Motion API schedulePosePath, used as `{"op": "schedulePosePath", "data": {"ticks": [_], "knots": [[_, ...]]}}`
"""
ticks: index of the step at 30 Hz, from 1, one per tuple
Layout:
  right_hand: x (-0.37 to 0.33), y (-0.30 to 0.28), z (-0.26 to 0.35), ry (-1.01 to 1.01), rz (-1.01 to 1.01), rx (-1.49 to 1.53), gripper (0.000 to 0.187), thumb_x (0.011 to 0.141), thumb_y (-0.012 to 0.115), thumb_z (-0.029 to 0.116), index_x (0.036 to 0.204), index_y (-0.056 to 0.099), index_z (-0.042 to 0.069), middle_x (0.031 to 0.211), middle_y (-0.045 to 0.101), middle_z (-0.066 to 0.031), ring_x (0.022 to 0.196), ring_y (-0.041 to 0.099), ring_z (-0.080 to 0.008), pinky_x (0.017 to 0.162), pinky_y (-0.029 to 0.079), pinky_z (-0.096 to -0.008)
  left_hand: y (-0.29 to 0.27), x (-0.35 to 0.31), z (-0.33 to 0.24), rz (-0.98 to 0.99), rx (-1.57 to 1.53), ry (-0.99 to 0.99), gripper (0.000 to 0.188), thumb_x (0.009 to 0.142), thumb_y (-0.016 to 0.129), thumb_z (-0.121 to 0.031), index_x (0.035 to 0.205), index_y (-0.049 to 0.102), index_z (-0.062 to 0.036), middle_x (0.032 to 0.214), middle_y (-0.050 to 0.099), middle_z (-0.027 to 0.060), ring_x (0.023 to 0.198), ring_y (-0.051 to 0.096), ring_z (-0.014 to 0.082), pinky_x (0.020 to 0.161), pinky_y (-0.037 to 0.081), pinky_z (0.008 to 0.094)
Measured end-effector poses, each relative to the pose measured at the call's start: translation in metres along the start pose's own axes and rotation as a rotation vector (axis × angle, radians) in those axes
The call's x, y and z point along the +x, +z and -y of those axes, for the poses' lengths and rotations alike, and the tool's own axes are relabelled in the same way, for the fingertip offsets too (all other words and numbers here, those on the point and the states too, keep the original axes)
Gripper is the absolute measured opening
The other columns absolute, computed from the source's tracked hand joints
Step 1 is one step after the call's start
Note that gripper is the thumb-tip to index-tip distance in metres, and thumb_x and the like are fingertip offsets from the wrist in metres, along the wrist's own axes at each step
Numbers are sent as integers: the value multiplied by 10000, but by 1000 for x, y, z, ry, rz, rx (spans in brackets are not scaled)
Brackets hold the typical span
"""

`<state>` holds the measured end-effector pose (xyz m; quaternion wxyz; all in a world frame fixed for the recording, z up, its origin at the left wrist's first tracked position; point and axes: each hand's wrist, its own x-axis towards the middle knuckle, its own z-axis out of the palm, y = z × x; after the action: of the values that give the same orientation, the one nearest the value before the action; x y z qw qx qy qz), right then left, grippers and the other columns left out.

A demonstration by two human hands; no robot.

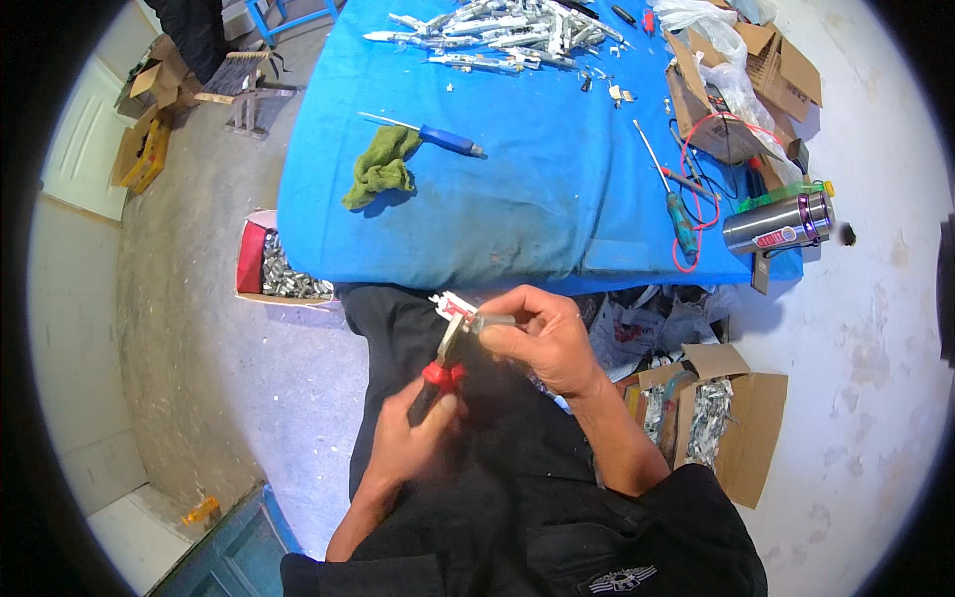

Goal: The person disassembles metal hardware components by hand and using pliers, wiping parts with a green cloth and using a screwdriver to pry internal elements.

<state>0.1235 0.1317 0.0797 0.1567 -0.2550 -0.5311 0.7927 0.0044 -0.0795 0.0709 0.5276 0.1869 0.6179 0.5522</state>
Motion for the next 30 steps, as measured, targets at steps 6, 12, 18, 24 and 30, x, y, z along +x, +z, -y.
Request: {"op": "schedulePosePath", "data": {"ticks": [6, 12, 18, 24, 30], "knots": [[-11, 29, 17, -319, -275, -746, 151, 921, 827, 76, 1021, 750, -7, 905, 749, -24, 782, 647, -51, 681, 518, -250, -9, 22, 5, -366, 829, 459, 325, 933, 730, 5, 1255, 708, -40, 1069, 750, 221, 954, 750, 422, 843, 574, 422], [-7, -1, -1, -23, 94, 150, 269, 968, 824, 112, 1167, 702, -22, 1018, 753, -83, 860, 700, -135, 778, 576, -304, 2, -14, -14, -94, 398, 222, 238, 995, 711, -49, 1228, 712, 0, 970, 780, 105, 818, 756, 239, 754, 589, 349], [12, 0, -18, 65, 171, 387, 323, 972, 832, 127, 1206, 687, -42, 1061, 754, -85, 897, 694, -121, 819, 581, -283, 5, -9, -9, 182, -365, -106, 498, 1055, 685, -435, 1232, 642, 28, 954, 731, 152, 735, 703, 223, 640, 573, 345], [-5, 29, 15, -177, -202, -665, 244, 925, 847, 141, 1098, 738, 8, 937, 761, -62, 759, 683, -105, 684, 552, -318, -15, 20, 22, -272, 616, 339, 279, 967, 718, -58, 1238, 666, -16, 957, 745, 144, 791, 743, 269, 726, 581, 397], [-6, 33, 20, -258, -164, -598, 194, 966, 814, 128, 1084, 718, 8, 944, 750, -50, 816, 692, -106, 706, 558, -323, -15, 18, 14, -361, 652, 529, 318, 938, 731, -11, 1253, 691, -18, 985, 766, 162, 825, 755, 303, 763, 585, 403]]}}
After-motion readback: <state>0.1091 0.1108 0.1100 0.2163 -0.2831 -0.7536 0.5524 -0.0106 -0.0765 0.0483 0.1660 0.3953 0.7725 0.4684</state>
